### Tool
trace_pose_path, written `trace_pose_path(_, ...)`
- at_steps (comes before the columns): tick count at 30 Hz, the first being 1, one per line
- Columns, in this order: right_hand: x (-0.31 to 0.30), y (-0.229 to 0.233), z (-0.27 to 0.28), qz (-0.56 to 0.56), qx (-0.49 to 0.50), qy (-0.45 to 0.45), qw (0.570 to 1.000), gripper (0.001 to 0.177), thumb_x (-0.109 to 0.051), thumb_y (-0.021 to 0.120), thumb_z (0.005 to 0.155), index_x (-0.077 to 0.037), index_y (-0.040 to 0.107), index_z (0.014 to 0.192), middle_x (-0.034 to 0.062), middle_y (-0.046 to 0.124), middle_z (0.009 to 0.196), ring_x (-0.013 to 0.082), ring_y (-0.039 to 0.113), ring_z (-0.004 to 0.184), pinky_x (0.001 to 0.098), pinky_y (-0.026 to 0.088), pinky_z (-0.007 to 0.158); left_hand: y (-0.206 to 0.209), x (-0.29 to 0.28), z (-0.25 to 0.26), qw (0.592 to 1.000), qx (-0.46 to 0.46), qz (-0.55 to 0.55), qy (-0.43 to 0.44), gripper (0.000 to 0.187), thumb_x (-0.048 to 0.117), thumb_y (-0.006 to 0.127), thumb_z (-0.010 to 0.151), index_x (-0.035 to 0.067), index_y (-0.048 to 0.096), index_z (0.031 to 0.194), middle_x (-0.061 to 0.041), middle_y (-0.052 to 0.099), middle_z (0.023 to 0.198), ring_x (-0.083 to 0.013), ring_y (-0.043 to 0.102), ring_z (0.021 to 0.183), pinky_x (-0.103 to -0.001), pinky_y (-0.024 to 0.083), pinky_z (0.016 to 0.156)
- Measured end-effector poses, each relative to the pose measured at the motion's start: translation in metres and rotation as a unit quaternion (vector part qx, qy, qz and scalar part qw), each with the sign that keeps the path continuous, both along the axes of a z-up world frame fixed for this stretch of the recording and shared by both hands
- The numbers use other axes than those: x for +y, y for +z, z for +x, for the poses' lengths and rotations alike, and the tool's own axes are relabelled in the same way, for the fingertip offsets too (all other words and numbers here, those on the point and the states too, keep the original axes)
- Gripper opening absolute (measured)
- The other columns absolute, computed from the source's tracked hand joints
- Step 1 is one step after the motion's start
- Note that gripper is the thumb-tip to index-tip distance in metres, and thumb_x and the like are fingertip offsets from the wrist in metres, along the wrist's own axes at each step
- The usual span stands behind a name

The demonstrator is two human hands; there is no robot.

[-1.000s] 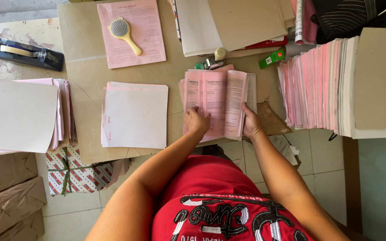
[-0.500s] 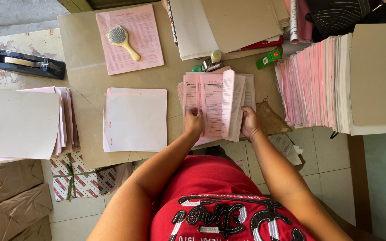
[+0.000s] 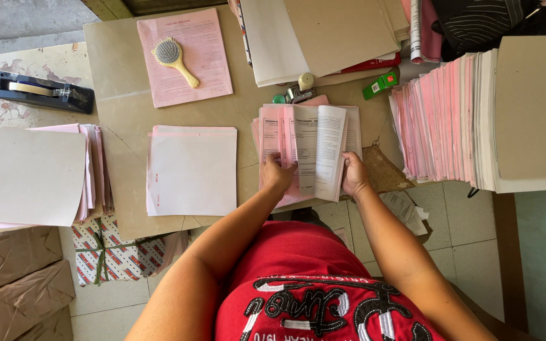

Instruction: The person sorts through stacks of pink and white documents on a desk, picking them up, flipping through them, and placing them into different piles.

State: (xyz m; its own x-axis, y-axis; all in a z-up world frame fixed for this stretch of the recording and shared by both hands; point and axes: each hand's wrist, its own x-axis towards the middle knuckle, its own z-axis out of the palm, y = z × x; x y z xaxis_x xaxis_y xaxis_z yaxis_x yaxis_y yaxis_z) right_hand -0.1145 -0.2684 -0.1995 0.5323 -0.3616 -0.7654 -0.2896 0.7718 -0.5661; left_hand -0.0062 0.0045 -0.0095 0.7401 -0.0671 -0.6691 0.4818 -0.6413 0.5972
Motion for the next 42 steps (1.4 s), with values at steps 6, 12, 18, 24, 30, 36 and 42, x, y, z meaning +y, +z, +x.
trace_pose_path(6, -0.002, -0.006, -0.004, -0.003, -0.007, 0.006, 1.0, 0.039, -0.039, 0.068, 0.082, -0.012, 0.079, 0.107, 0.0168, 0.077, 0.105, 0.0317, 0.075, 0.093, 0.0436, 0.058, 0.091, 0.016, 0.001, 0.0, 1.0, 0.009, 0.003, -0.013, 0.072, 0.044, 0.084, 0.081, 0.03, 0.046, 0.141, -0.003, 0.054, 0.125, -0.0298, 0.057, 0.129, -0.042, 0.044, 0.111)
trace_pose_path(12, -0.002, -0.005, -0.001, -0.013, -0.016, 0.014, 1.0, 0.044, -0.042, 0.068, 0.082, -0.01, 0.078, 0.11, 0.0174, 0.076, 0.108, 0.0329, 0.073, 0.095, 0.0456, 0.057, 0.093, 0.031, -0.007, -0.007, 0.987, -0.109, 0.039, -0.11, 0.067, 0.046, 0.081, 0.082, 0.034, 0.051, 0.141, -0.011, 0.048, 0.129, -0.0381, 0.051, 0.132, -0.047, 0.046, 0.11)
trace_pose_path(18, 0.07, 0.157, 0.018, -0.051, -0.043, 0.04, 0.997, 0.048, -0.051, 0.068, 0.087, -0.016, 0.077, 0.118, 0.0115, 0.077, 0.111, 0.0274, 0.076, 0.097, 0.0401, 0.06, 0.091, 0.054, -0.021, -0.015, 0.911, -0.187, -0.058, -0.364, 0.041, 0.043, 0.07, 0.093, 0.052, 0.064, 0.132, -0.007, 0.043, 0.149, -0.0359, 0.053, 0.137, -0.045, 0.05, 0.111)
trace_pose_path(24, 0.055, 0.114, 0.009, -0.177, -0.016, 0.079, 0.981, 0.034, -0.027, 0.085, 0.086, -0.012, 0.076, 0.114, 0.0119, 0.078, 0.099, 0.0243, 0.076, 0.086, 0.042, 0.063, 0.08, 0.035, -0.018, -0.015, 0.909, -0.164, -0.102, -0.37, 0.029, 0.027, 0.068, 0.094, 0.045, 0.075, 0.115, 0.004, 0.046, 0.156, -0.0386, 0.05, 0.14, -0.05, 0.05, 0.109)
trace_pose_path(30, 0.059, 0.134, 0.012, -0.146, -0.016, 0.052, 0.988, 0.034, -0.024, 0.085, 0.083, -0.016, 0.077, 0.115, 0.012, 0.077, 0.099, 0.0241, 0.077, 0.088, 0.0425, 0.062, 0.083, 0.001, -0.008, -0.006, 0.99, -0.081, -0.042, -0.103, 0.065, 0.025, 0.073, 0.089, 0.024, 0.047, 0.149, -0.013, 0.048, 0.136, -0.0367, 0.053, 0.134, -0.045, 0.045, 0.113)
trace_pose_path(36, 0.045, 0.13, 0.008, 0.036, -0.026, -0.017, 0.999, 0.034, -0.027, 0.079, 0.078, -0.016, 0.078, 0.11, 0.0095, 0.079, 0.105, 0.0272, 0.078, 0.091, 0.0441, 0.059, 0.092, -0.027, -0.003, 0.001, 0.994, -0.045, -0.033, -0.092, 0.066, 0.032, 0.078, 0.083, 0.026, 0.056, 0.145, -0.004, 0.058, 0.113, -0.0258, 0.065, 0.119, -0.04, 0.051, 0.105)
trace_pose_path(42, 0.04, 0.128, 0.011, 0.055, -0.028, -0.015, 0.998, 0.036, -0.025, 0.076, 0.076, -0.013, 0.078, 0.11, 0.0103, 0.078, 0.104, 0.0282, 0.078, 0.092, 0.045, 0.059, 0.094, -0.009, -0.006, 0.0, 0.992, -0.073, -0.065, -0.077, 0.052, 0.026, 0.081, 0.081, 0.024, 0.066, 0.131, -0.009, 0.058, 0.12, -0.0309, 0.065, 0.119, -0.041, 0.051, 0.104)
